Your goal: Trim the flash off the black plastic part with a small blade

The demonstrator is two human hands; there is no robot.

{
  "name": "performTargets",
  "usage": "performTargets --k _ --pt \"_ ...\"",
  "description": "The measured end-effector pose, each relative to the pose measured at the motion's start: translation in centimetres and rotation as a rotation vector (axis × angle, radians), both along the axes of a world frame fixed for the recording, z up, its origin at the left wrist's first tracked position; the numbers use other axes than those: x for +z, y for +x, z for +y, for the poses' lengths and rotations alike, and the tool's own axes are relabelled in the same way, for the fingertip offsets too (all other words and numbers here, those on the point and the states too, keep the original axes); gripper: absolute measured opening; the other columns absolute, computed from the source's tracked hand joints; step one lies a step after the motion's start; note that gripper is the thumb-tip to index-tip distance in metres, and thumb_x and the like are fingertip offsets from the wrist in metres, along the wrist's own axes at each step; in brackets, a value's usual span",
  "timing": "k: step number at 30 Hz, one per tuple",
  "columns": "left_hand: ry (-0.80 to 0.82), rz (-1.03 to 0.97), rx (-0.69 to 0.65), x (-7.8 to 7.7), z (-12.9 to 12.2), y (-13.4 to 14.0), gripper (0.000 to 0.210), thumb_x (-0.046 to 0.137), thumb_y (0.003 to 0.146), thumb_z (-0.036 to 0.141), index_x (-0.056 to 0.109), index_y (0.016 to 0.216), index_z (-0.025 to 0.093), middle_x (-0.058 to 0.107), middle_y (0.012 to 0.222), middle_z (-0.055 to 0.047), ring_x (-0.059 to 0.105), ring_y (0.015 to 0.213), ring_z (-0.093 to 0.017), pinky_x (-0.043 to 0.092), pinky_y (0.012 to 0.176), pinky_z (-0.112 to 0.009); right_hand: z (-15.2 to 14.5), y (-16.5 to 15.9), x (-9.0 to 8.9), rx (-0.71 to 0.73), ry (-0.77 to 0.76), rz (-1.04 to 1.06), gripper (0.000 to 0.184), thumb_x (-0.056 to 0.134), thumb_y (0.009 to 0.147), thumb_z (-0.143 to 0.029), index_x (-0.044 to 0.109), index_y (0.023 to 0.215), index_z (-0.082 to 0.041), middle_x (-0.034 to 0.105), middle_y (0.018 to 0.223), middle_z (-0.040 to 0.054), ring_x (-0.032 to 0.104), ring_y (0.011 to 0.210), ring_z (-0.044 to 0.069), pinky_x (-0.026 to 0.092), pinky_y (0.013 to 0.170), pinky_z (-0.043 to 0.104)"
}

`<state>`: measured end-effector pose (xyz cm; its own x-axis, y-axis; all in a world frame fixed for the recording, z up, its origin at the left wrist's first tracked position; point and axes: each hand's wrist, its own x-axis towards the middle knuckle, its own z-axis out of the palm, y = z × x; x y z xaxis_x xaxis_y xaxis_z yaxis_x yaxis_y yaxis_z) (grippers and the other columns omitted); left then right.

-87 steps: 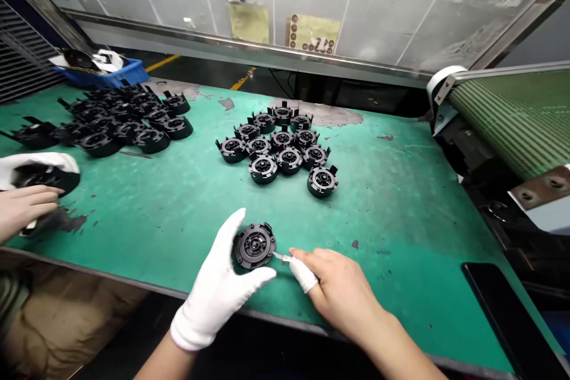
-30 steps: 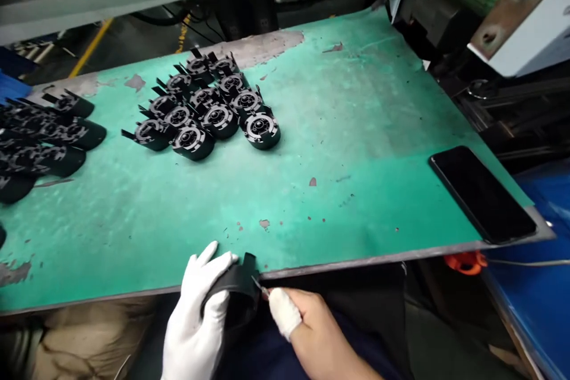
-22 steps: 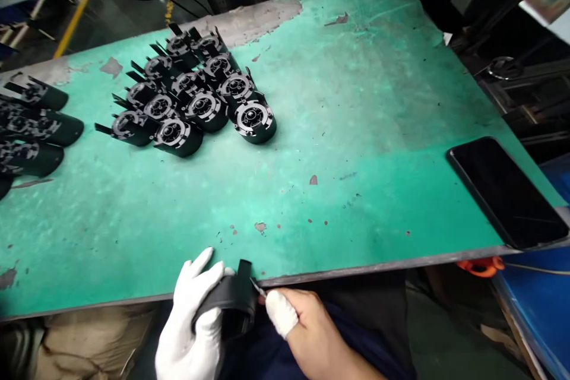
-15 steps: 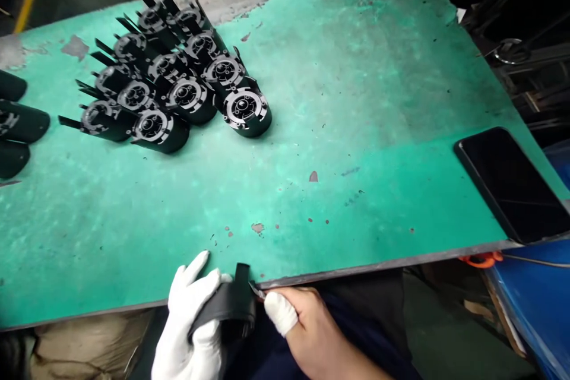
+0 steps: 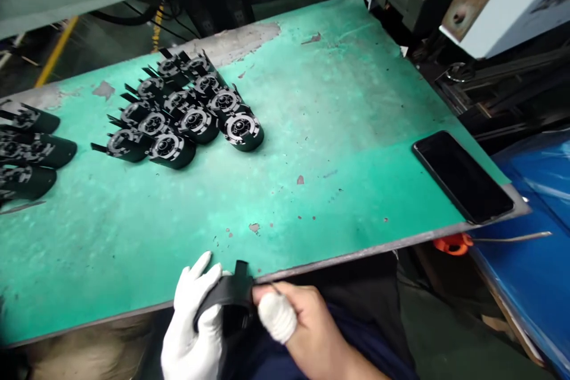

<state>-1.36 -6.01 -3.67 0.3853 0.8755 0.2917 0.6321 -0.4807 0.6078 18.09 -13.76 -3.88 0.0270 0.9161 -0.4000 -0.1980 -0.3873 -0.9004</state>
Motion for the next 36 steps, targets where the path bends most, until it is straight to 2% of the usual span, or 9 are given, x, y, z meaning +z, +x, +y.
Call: performTargets --k 2,7,9,12,15,18,21,28,36 --pt "0.005 0.034 0.011 0.3 0.0 0.2 0.034 0.053 0.098 0.026 0.058 0.131 0.021 0.065 0.129 -0.010 0.053 0.134 -0.029 0.030 0.121 -0.059 0.1 -0.1 0.2 -0.067 -0.016 -0.052 0.039 0.053 0.097 -0.054 0.069 0.086 -0.021 0.055 0.070 0.0010 0.051 0.065 0.016 0.043 0.063 0.028" --pt "0.014 0.073 0.031 2.9 -0.7 0.5 0.040 0.061 0.095 0.029 0.056 0.134 0.024 0.064 0.133 -0.008 0.054 0.134 -0.027 0.040 0.118 -0.052 1.1 -0.8 1.0 0.122 0.019 -0.126 0.052 0.061 0.094 -0.051 0.054 0.137 -0.022 0.059 0.072 -0.0016 0.053 0.063 0.016 0.045 0.062 0.027" --pt "-0.021 0.025 0.015 4.7 -1.3 0.1 0.050 0.060 0.095 0.042 0.052 0.139 0.023 0.062 0.136 -0.011 0.055 0.132 -0.029 0.048 0.113 -0.049 1.8 -0.8 1.5 0.129 0.096 -0.169 0.046 0.054 0.098 -0.048 0.057 0.136 -0.023 0.069 0.092 0.0050 0.063 0.085 0.021 0.049 0.080 0.031" --pt "-0.050 -0.113 0.070 7.2 -2.2 -0.6 0.062 0.050 0.095 0.058 0.047 0.144 0.020 0.056 0.142 -0.016 0.056 0.131 -0.032 0.055 0.105 -0.047 3.3 -0.4 2.4 0.096 0.213 -0.120 0.039 0.048 0.102 -0.045 0.062 0.134 -0.027 0.067 0.125 0.0080 0.058 0.119 0.025 0.040 0.105 0.036" --pt "-0.039 -0.209 0.166 8.3 -2.5 -1.1 0.071 0.050 0.092 0.066 0.045 0.146 0.021 0.051 0.145 -0.019 0.053 0.134 -0.036 0.053 0.107 -0.052 4.8 -0.9 3.4 0.131 0.216 0.095 0.034 0.054 0.099 -0.043 0.068 0.124 -0.024 0.069 0.111 0.0071 0.062 0.100 0.022 0.046 0.094 0.033" --pt "-0.228 -0.207 0.073 7.8 -2.5 -1.5 0.082 0.063 0.083 0.067 0.041 0.149 0.024 0.053 0.143 -0.019 0.059 0.127 -0.038 0.061 0.095 -0.049 5.1 -2.8 3.6 0.220 0.045 0.323 0.028 0.064 0.092 -0.040 0.069 0.109 -0.019 0.060 0.072 -0.0011 0.049 0.061 0.013 0.042 0.059 0.024" --pt "-0.330 -0.187 -0.005 6.7 -2.8 -1.9 0.073 0.070 0.085 0.042 0.038 0.150 0.028 0.059 0.138 -0.017 0.066 0.118 -0.034 0.065 0.088 -0.043 3.7 -4.6 2.3 0.265 -0.167 0.397 0.026 0.066 0.088 -0.040 0.065 0.101 -0.017 0.042 0.057 -0.0077 0.032 0.049 0.008 0.025 0.046 0.021" --pt "0.131 0.203 0.221 3.5 -3.0 -0.7 0.062 0.075 0.078 0.022 0.053 0.137 0.021 0.053 0.129 -0.016 0.059 0.120 -0.031 0.057 0.098 -0.048 -0.5 -2.7 -1.0 0.183 -0.267 0.189 0.066 0.033 0.096 -0.073 0.064 0.112 -0.017 0.048 0.075 -0.0014 0.033 0.058 0.011 0.028 0.053 0.025" --pt "0.187 0.202 0.279 1.8 -2.3 0.9 0.058 0.082 0.073 0.018 0.060 0.126 0.019 0.055 0.131 -0.016 0.059 0.120 -0.030 0.055 0.100 -0.044 1.8 -1.9 -0.4 0.259 -0.126 0.159 0.054 0.043 0.099 -0.063 0.071 0.083 -0.019 0.058 0.072 0.0004 0.050 0.070 0.017 0.044 0.068 0.030"
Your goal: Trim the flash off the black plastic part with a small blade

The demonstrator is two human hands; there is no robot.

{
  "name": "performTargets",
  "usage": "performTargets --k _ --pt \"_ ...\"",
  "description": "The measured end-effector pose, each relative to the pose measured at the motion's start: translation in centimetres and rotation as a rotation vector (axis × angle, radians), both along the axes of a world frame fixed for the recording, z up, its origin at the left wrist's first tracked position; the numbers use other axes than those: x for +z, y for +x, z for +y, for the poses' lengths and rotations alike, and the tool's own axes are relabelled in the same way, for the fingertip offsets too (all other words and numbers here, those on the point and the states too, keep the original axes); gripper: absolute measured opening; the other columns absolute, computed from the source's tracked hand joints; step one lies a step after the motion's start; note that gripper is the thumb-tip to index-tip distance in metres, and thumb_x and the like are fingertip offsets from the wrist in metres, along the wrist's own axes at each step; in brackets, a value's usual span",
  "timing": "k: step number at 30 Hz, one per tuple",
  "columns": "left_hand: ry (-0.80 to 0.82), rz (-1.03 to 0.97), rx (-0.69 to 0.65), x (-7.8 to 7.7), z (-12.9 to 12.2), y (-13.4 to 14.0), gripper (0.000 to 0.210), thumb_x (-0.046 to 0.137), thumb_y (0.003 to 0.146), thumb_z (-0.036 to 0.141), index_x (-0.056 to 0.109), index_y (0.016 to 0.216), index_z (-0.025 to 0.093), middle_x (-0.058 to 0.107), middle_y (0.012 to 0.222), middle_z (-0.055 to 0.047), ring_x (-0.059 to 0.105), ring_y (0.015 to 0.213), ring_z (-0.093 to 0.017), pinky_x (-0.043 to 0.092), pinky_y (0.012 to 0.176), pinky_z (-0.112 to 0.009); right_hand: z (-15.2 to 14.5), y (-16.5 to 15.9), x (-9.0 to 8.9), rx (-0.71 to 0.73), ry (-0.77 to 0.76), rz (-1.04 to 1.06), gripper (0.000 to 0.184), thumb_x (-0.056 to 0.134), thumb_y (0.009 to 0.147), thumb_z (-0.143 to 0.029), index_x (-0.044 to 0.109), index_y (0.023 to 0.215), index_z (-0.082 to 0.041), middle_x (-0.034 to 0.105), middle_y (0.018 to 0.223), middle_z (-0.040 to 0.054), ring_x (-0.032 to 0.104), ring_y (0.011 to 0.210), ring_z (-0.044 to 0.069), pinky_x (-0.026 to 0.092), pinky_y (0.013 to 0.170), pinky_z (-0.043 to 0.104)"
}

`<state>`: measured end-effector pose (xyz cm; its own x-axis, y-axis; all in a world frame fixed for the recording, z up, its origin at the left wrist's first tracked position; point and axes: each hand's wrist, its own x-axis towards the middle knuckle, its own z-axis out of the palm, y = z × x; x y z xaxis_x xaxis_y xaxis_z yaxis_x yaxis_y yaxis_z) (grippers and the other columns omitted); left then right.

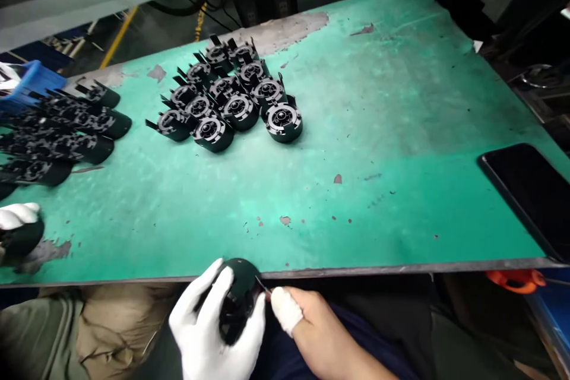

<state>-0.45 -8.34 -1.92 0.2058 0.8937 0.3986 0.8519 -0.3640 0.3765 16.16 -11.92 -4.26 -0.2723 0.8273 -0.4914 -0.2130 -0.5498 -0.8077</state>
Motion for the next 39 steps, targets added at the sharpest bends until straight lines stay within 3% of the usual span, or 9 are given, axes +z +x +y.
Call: performTargets --k 6,13,18,23,28,33,39 --pt "0.045 -0.013 -0.017 -0.2 0.4 0.2 0.051 0.088 0.061 0.012 0.065 0.106 0.019 0.060 0.124 -0.014 0.067 0.109 -0.032 0.060 0.088 -0.044 0.9 0.1 0.5 -0.007 0.040 -0.058 0.049 0.043 0.101 -0.056 0.074 0.084 -0.021 0.067 0.076 0.0018 0.061 0.081 0.023 0.051 0.078 0.032" --pt "0.018 0.016 -0.029 -0.2 0.3 0.1 0.050 0.087 0.061 0.012 0.062 0.102 0.026 0.058 0.120 -0.010 0.065 0.110 -0.036 0.063 0.081 -0.053 1.7 -0.1 0.8 0.007 0.084 -0.151 0.038 0.041 0.104 -0.041 0.076 0.108 -0.026 0.074 0.102 0.0045 0.065 0.096 0.024 0.048 0.094 0.035" --pt "0.074 -0.010 -0.049 -0.9 0.3 0.0 0.051 0.088 0.057 0.009 0.062 0.097 0.025 0.054 0.108 -0.008 0.065 0.110 -0.038 0.063 0.082 -0.057 1.6 -0.5 0.8 -0.016 0.053 -0.230 0.035 0.045 0.103 -0.040 0.076 0.098 -0.026 0.072 0.092 0.0040 0.063 0.090 0.023 0.049 0.090 0.035" --pt "0.052 0.004 -0.040 -0.9 0.3 0.0 0.052 0.089 0.056 0.010 0.062 0.098 0.025 0.058 0.109 -0.008 0.067 0.108 -0.037 0.063 0.080 -0.052 1.2 -0.2 0.4 -0.064 0.034 -0.101 0.040 0.043 0.104 -0.044 0.077 0.100 -0.022 0.072 0.096 0.0045 0.063 0.093 0.023 0.048 0.095 0.035" --pt "0.065 0.010 -0.038 -0.9 0.3 0.1 0.050 0.089 0.058 0.010 0.062 0.097 0.024 0.058 0.110 -0.009 0.067 0.108 -0.037 0.063 0.080 -0.052 1.3 0.4 0.2 -0.013 0.054 -0.115 0.045 0.044 0.102 -0.049 0.075 0.089 -0.020 0.071 0.087 0.0033 0.062 0.089 0.024 0.050 0.086 0.034" --pt "0.121 -0.045 -0.059 -1.2 0.7 0.2 0.046 0.089 0.056 0.008 0.063 0.091 0.020 0.054 0.104 -0.007 0.067 0.107 -0.039 0.065 0.080 -0.053 1.8 0.5 0.3 0.016 0.118 -0.140 0.039 0.041 0.104 -0.042 0.072 0.091 -0.021 0.069 0.092 0.0020 0.061 0.091 0.021 0.046 0.092 0.032" --pt "0.184 -0.141 -0.067 -2.1 0.3 0.3 0.049 0.090 0.049 -0.002 0.062 0.085 0.016 0.043 0.118 -0.007 0.065 0.111 -0.042 0.061 0.088 -0.061 1.1 -0.3 0.0 0.020 0.053 -0.275 0.038 0.044 0.104 -0.042 0.066 0.082 -0.021 0.068 0.085 0.0000 0.059 0.082 0.019 0.045 0.079 0.030"
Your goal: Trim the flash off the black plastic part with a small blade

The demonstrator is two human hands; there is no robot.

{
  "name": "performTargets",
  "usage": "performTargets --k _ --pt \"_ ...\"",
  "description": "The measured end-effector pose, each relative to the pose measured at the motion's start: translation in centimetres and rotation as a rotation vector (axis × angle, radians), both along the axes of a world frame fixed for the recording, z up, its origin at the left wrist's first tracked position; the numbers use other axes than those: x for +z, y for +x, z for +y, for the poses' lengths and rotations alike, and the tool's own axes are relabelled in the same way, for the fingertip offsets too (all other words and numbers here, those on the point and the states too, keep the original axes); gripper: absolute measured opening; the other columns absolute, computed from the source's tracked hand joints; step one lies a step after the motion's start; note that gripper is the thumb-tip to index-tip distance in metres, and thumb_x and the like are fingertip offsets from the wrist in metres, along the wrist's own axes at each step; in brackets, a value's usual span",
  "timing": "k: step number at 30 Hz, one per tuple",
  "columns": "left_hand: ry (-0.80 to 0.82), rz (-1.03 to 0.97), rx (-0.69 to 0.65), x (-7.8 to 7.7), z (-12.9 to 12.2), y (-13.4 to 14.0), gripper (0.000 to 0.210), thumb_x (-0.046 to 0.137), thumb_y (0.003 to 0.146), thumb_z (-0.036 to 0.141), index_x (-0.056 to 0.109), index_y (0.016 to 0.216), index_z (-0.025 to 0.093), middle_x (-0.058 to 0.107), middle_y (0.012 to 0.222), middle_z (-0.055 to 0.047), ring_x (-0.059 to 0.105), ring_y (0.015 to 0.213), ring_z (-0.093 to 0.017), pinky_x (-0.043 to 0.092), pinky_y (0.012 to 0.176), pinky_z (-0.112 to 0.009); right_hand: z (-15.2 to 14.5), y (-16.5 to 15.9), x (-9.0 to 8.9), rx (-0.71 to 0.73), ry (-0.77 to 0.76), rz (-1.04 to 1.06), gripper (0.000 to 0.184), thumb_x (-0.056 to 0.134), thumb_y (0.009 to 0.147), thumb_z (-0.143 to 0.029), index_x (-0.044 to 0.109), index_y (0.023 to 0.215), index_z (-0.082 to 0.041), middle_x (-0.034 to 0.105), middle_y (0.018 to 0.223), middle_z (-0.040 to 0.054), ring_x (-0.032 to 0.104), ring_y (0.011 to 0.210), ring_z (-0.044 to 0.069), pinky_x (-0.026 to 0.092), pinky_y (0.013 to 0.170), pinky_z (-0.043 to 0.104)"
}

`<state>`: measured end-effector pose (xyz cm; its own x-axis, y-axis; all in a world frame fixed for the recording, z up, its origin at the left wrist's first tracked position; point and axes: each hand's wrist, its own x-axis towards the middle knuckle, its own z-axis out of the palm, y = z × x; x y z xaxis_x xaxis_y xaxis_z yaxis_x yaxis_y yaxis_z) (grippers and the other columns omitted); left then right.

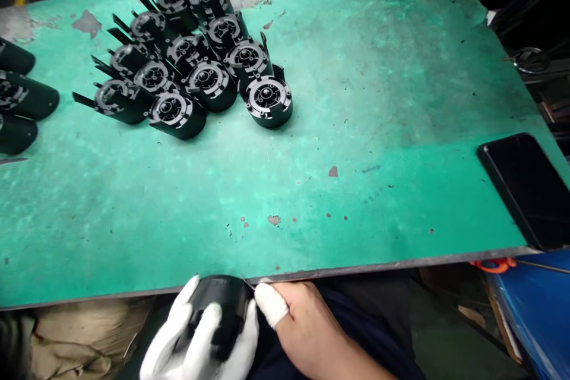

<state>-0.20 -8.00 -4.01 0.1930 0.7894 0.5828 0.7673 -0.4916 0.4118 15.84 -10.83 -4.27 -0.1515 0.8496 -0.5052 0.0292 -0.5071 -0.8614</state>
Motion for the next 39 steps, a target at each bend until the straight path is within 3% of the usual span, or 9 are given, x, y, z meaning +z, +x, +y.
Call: performTargets --k 6,11,21,28,34,39 --pt "-0.043 0.013 -0.055 0.0 -0.4 -0.5 0.045 0.086 0.052 -0.003 0.065 0.085 0.019 0.050 0.109 -0.006 0.062 0.117 -0.039 0.061 0.089 -0.057 -0.5 0.4 0.3 -0.005 0.062 0.037 0.037 0.046 0.102 -0.042 0.072 0.087 -0.021 0.069 0.082 0.0020 0.061 0.080 0.020 0.047 0.077 0.030" --pt "-0.007 -0.009 -0.072 -0.9 -0.7 -1.0 0.047 0.084 0.051 -0.007 0.065 0.083 0.023 0.047 0.109 -0.003 0.059 0.119 -0.036 0.061 0.090 -0.057 0.5 0.5 0.8 0.086 0.129 0.003 0.035 0.045 0.103 -0.035 0.070 0.083 -0.022 0.069 0.081 0.0004 0.061 0.079 0.019 0.046 0.078 0.029" --pt "0.050 -0.027 -0.073 -1.4 -0.4 -1.0 0.049 0.088 0.047 -0.007 0.060 0.077 0.020 0.040 0.102 -0.001 0.061 0.110 -0.029 0.063 0.089 -0.055 0.8 -0.4 0.4 0.060 0.137 -0.066 0.032 0.045 0.103 -0.033 0.067 0.082 -0.023 0.067 0.081 -0.0018 0.060 0.079 0.017 0.043 0.078 0.028" --pt "0.063 0.037 -0.129 -1.1 -0.3 -1.4 0.049 0.090 0.048 -0.004 0.061 0.080 0.020 0.043 0.109 -0.003 0.062 0.119 -0.035 0.063 0.090 -0.050 0.4 -0.4 -0.1 -0.011 0.123 0.021 0.033 0.046 0.103 -0.038 0.066 0.083 -0.022 0.066 0.084 -0.0015 0.058 0.083 0.017 0.042 0.077 0.027" --pt "0.050 0.027 -0.122 -1.1 -0.5 -1.5 0.050 0.090 0.049 -0.004 0.062 0.083 0.020 0.044 0.111 -0.004 0.062 0.121 -0.037 0.063 0.090 -0.051 0.1 -0.1 -0.9 0.051 0.135 -0.009 0.041 0.045 0.102 -0.042 0.055 0.069 -0.020 0.053 0.068 -0.0042 0.045 0.068 0.014 0.034 0.064 0.027" --pt "0.089 0.021 -0.112 -1.4 -0.4 -1.3 0.048 0.090 0.050 -0.002 0.060 0.080 0.020 0.040 0.101 0.000 0.061 0.120 -0.033 0.062 0.092 -0.050 0.6 -0.3 -0.2 0.017 0.151 -0.052 0.033 0.049 0.102 -0.035 0.066 0.077 -0.021 0.067 0.082 -0.0026 0.057 0.080 0.016 0.041 0.076 0.027"
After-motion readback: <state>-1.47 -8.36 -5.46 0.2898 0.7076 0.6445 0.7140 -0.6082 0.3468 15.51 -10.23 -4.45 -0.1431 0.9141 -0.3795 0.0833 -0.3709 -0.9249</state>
